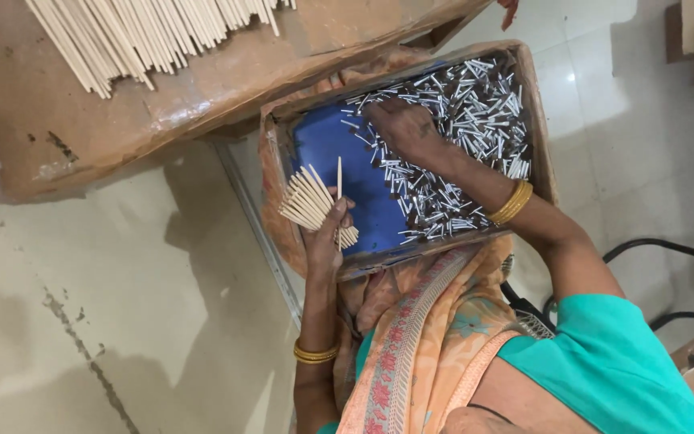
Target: Assembling small brushes by dipping stick ends into a liquid and attaching metal ferrules.
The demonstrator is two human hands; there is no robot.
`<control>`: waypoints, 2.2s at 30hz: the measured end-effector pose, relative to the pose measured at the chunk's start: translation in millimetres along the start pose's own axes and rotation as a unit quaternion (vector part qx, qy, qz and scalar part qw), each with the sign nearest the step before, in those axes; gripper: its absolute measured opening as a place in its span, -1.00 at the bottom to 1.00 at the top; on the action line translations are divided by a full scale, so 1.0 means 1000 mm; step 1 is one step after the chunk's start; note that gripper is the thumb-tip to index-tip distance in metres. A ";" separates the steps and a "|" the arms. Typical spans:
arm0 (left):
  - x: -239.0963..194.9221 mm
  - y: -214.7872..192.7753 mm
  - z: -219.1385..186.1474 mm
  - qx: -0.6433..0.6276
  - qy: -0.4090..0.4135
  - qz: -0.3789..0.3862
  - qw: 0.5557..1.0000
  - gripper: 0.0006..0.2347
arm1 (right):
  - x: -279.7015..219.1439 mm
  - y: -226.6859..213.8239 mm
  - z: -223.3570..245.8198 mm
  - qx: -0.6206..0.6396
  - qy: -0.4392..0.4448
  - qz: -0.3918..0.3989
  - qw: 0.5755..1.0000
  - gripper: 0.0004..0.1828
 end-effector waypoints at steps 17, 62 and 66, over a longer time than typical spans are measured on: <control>0.000 0.003 0.009 -0.120 -0.036 0.031 0.992 -0.81 | 0.013 -0.009 0.029 0.183 -0.045 -0.062 0.980 -0.86; -0.009 0.006 0.025 -0.133 -0.107 0.034 0.985 -0.80 | -0.033 0.022 0.018 0.688 0.253 0.075 0.676 -0.84; -0.013 0.009 0.030 -0.156 -0.143 0.041 0.977 -0.81 | -0.039 0.024 0.022 0.755 0.271 0.089 0.590 -0.86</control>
Point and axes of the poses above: each hand's wrist, its own x-axis towards the middle knuckle, its own y-axis out of the palm, z = x × y, the point moved 9 cm from there along x, towards the middle knuckle, and after that the axes turned 2 degrees about -z, right-handed, at the moved point
